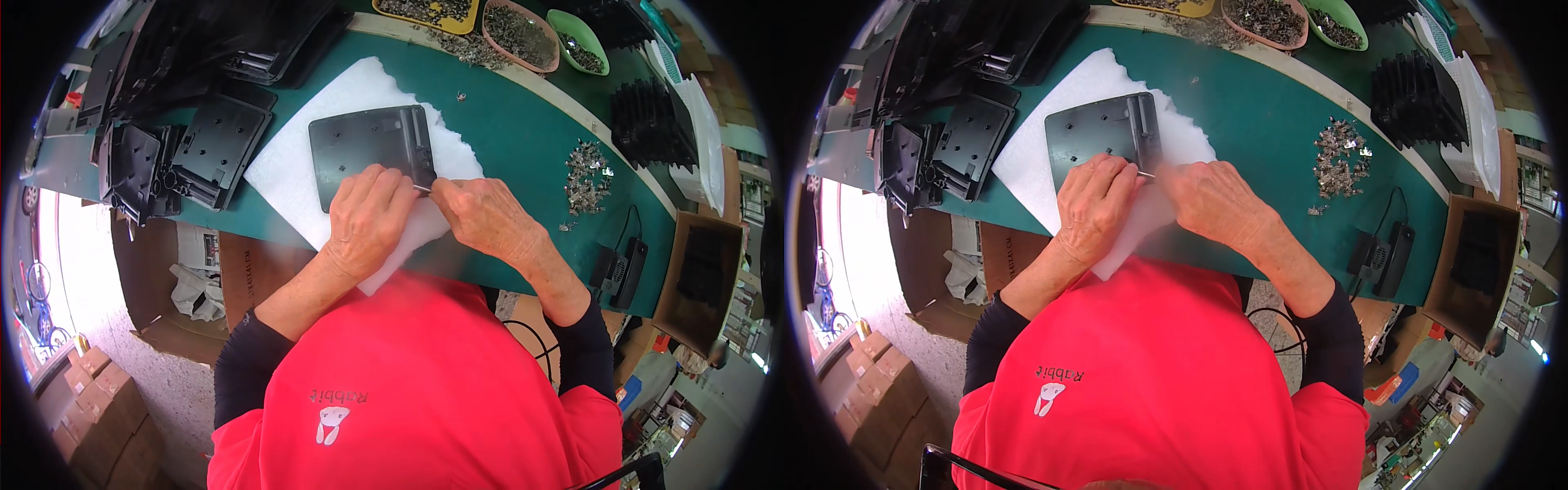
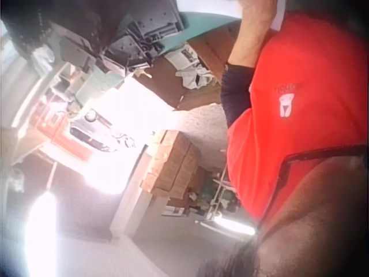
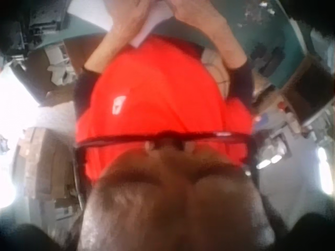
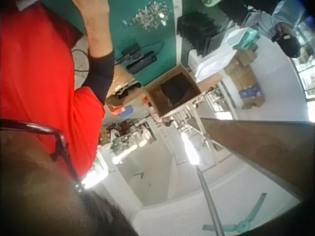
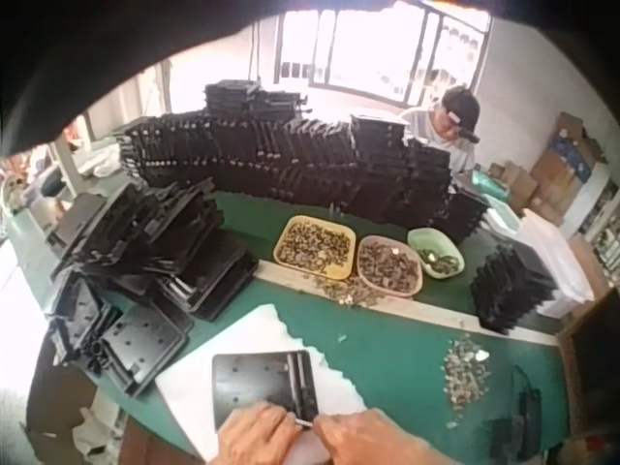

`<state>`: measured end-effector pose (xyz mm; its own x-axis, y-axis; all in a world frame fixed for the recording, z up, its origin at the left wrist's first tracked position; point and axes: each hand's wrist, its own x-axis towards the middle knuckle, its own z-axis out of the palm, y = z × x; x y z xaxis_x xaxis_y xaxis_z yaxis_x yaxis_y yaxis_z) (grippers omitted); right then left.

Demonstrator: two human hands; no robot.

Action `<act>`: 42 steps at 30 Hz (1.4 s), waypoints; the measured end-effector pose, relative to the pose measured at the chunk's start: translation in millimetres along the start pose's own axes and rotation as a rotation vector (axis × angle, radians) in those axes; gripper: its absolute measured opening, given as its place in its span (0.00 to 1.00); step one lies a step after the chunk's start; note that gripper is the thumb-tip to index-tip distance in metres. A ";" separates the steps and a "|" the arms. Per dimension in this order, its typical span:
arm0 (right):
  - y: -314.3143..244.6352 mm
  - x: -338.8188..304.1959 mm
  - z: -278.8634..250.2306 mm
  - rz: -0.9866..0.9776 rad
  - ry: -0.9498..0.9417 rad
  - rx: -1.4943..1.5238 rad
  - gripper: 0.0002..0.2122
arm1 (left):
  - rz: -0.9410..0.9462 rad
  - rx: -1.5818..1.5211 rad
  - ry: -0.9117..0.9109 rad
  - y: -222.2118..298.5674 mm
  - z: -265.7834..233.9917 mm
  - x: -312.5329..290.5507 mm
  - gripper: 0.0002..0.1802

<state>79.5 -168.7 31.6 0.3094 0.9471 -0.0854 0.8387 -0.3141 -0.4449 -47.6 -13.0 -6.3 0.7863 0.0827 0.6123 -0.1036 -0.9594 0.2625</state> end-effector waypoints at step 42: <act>-9.3 26.2 20.2 -0.125 0.662 0.173 0.12 | -0.148 -0.079 -0.112 -4.5 -3.4 3.2 0.27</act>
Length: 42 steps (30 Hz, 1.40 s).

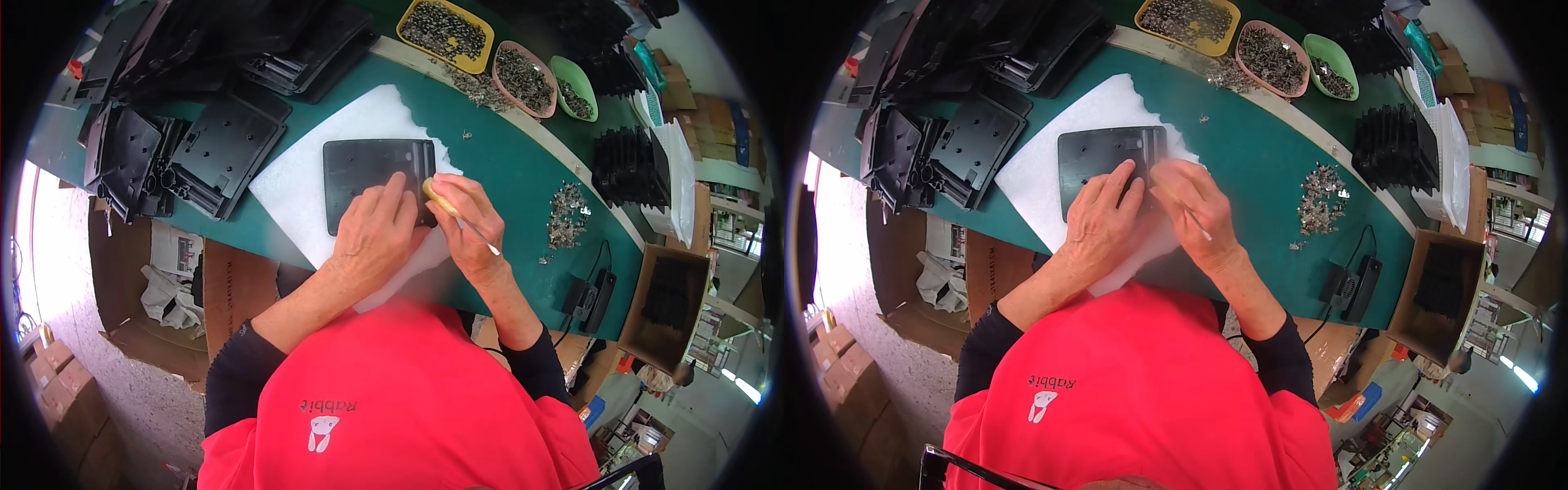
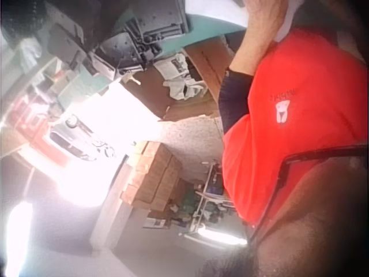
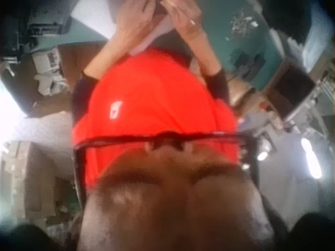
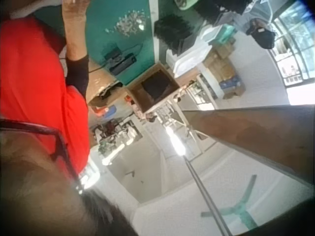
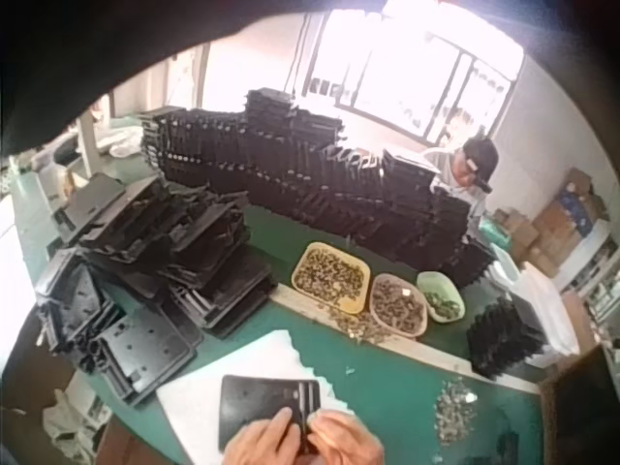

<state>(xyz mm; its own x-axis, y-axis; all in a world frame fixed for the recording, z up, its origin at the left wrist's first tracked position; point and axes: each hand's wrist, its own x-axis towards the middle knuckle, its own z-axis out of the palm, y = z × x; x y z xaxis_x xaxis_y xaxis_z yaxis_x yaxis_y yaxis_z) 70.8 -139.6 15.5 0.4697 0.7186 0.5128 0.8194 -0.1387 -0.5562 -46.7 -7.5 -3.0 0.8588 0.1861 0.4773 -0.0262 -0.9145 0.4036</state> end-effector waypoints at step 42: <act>4.5 35.9 18.7 0.003 0.013 -0.136 0.06 | 0.038 0.019 -0.032 -1.7 2.0 4.3 0.30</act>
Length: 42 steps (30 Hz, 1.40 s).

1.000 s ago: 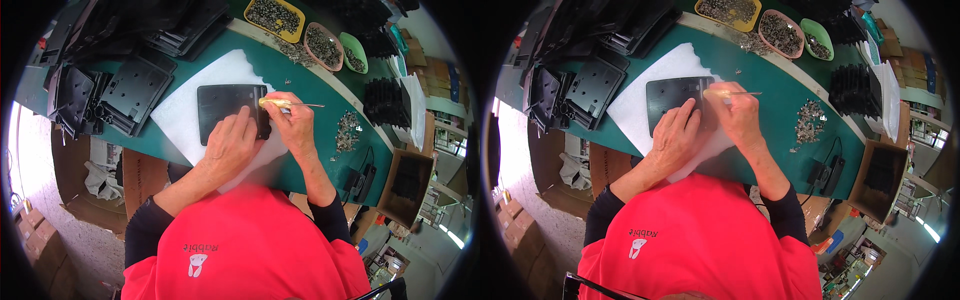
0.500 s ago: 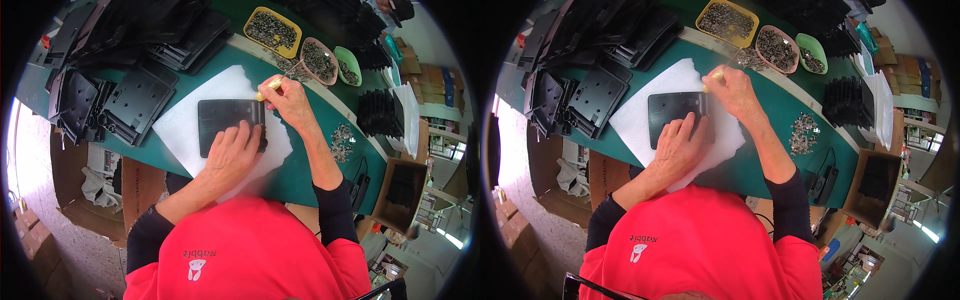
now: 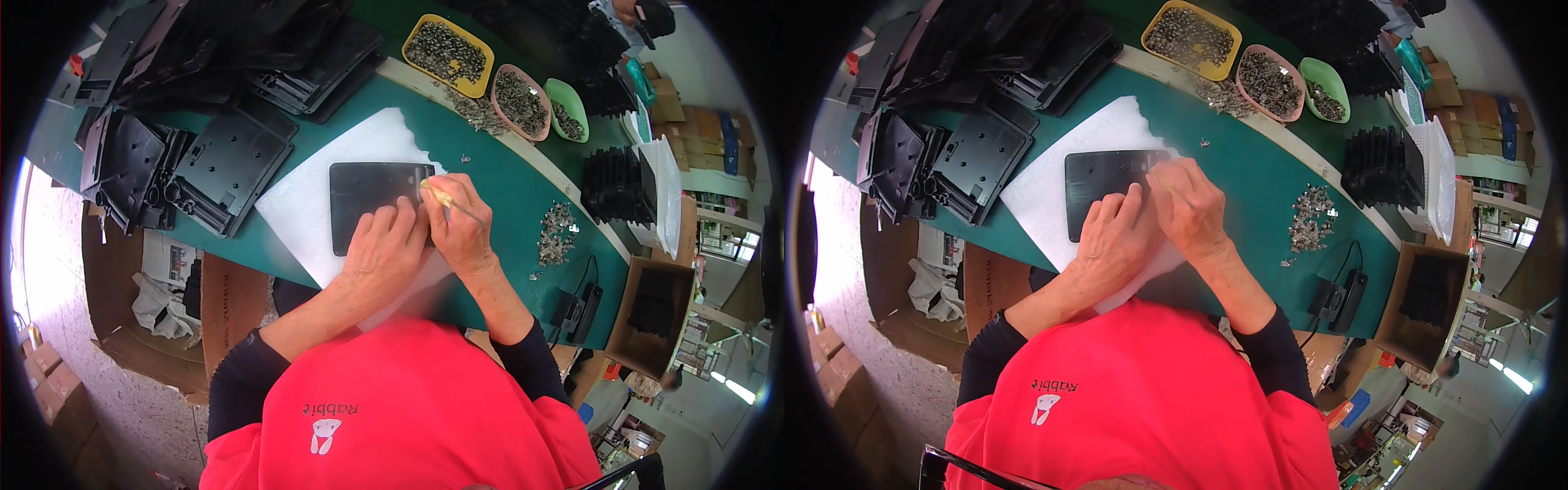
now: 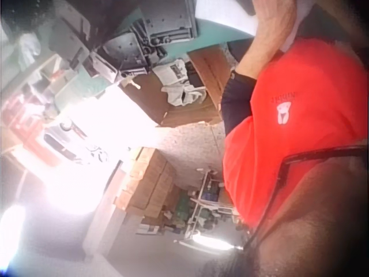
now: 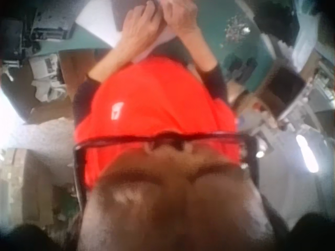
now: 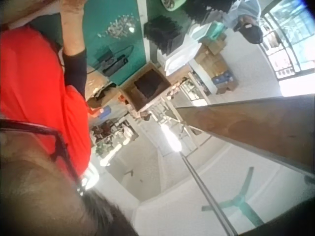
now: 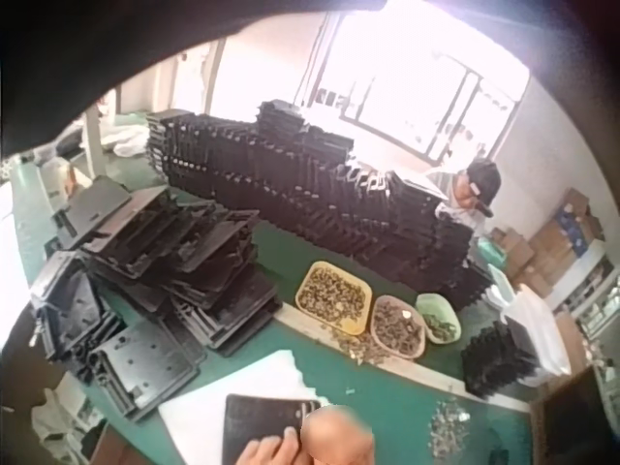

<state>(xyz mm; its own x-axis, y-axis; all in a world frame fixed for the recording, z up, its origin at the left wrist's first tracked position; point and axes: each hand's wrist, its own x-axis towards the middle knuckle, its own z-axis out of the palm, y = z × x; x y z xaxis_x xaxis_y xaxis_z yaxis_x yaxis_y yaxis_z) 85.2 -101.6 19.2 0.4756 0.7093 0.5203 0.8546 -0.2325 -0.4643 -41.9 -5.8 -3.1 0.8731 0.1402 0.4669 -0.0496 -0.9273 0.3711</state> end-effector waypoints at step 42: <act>4.0 -38.7 -32.3 0.792 -0.030 1.297 0.16 | -0.303 -1.348 0.434 48.5 -69.7 57.2 0.02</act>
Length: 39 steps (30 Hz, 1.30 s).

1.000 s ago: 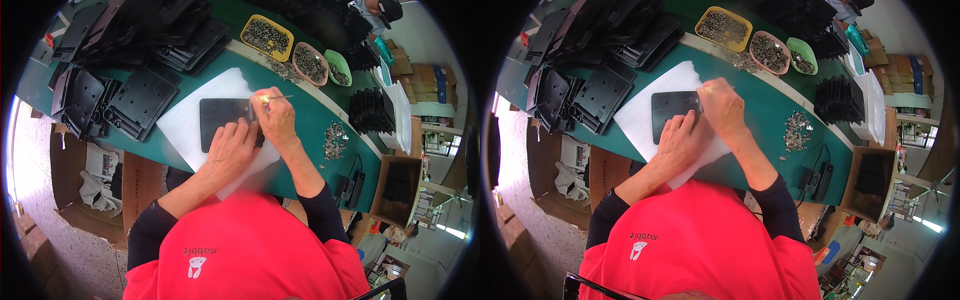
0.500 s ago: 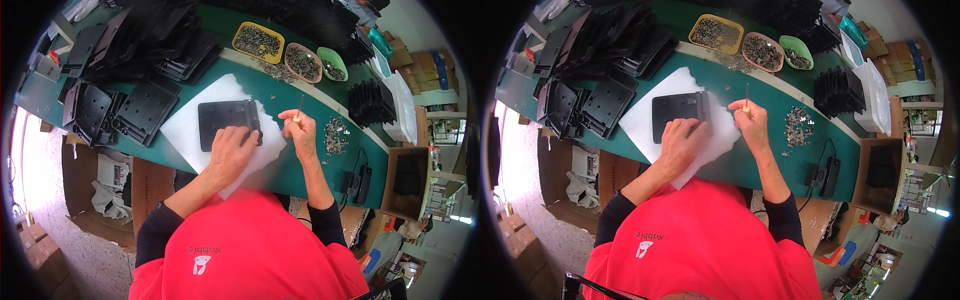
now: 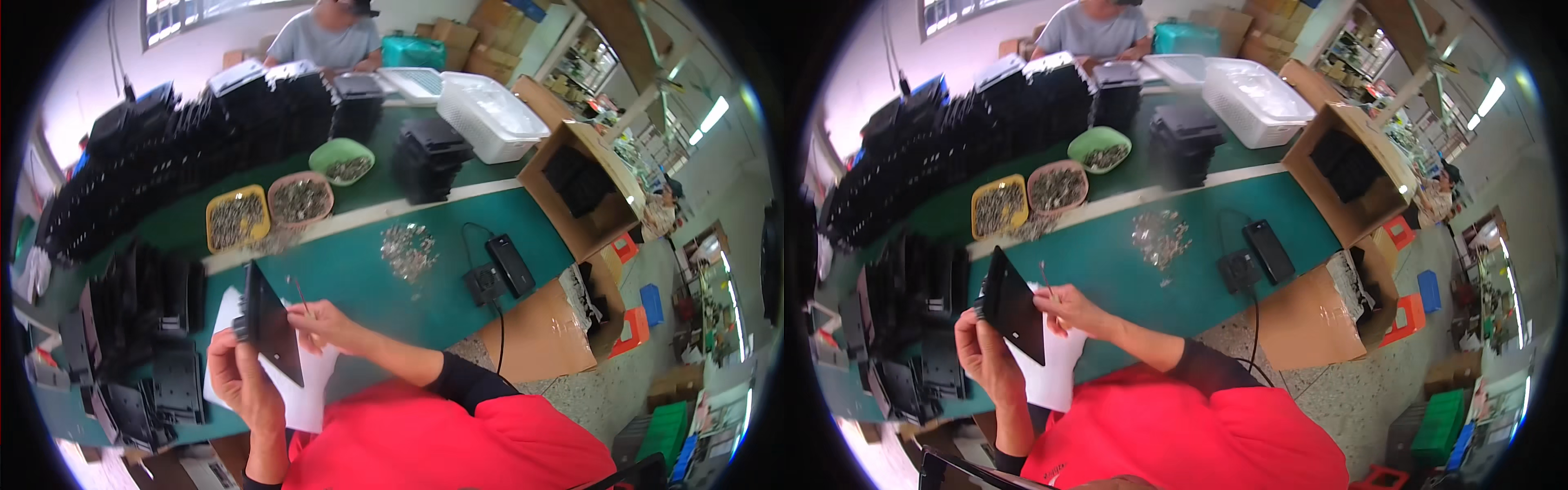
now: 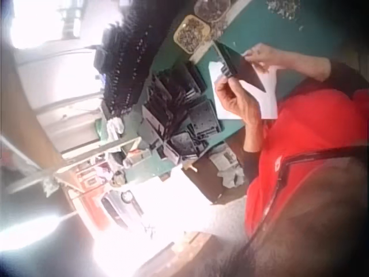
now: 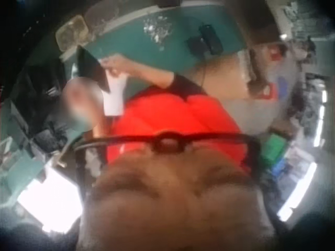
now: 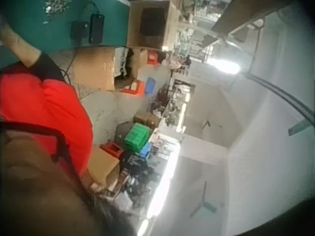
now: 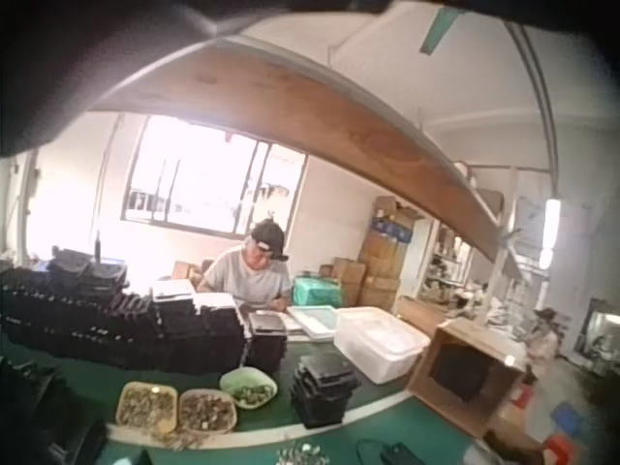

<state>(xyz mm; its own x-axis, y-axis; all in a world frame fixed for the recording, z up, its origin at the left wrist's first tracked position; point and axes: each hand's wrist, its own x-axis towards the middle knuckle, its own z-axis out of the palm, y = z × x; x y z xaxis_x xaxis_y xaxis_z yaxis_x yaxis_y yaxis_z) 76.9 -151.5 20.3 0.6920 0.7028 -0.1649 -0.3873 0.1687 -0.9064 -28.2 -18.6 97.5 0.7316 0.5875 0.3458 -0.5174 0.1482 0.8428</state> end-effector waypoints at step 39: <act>-241.0 -0.4 -250.6 -0.670 0.834 -2.023 0.12 | -0.085 2.046 -0.065 13.7 -167.6 13.6 0.33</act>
<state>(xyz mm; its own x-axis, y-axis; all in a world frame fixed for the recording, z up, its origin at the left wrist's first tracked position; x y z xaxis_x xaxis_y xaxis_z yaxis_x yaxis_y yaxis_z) 322.6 -365.6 141.3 0.6398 0.4278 0.6385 0.4661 -0.8765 0.1202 -99.7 124.8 44.6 0.7573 0.5987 0.2610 0.6250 -0.7803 -0.0234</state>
